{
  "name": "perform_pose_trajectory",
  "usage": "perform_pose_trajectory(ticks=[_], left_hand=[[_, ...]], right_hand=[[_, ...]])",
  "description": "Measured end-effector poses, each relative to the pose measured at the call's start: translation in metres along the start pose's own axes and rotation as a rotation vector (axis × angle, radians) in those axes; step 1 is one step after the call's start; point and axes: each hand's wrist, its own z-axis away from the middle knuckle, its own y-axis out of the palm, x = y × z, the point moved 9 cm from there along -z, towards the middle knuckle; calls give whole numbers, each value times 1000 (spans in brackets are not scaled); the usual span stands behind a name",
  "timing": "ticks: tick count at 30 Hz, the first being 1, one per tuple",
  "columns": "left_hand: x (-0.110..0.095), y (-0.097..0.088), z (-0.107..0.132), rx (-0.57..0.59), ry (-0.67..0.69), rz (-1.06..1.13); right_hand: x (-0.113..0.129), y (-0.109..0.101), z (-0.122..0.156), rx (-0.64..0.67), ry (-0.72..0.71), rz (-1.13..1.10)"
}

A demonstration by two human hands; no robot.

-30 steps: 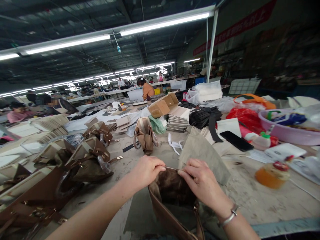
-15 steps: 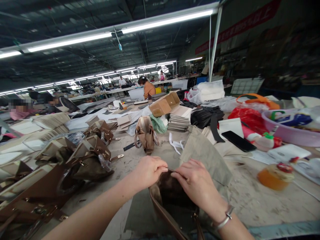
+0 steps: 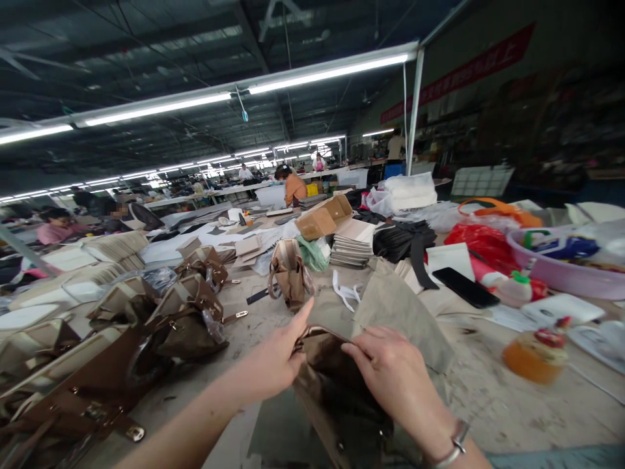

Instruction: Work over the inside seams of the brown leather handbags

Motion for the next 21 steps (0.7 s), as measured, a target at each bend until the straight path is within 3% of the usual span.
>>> perform_pose_trajectory(ticks=[4, 7, 12, 15, 21], left_hand=[[-10, -12, -15, 206, 116, -191], [-9, 2, -27, 286, 115, -374], [-3, 29, -40, 164, 35, -270], [-5, 33, -44, 108, 51, -180], [-10, 34, -47, 134, 111, -77]], right_hand=[[-3, -7, 7, 39, 24, 37], [-14, 3, 13, 93, 84, 73], [-25, 10, 20, 84, 94, 87], [-30, 8, 21, 92, 95, 81], [-38, 7, 19, 134, 111, 55]])
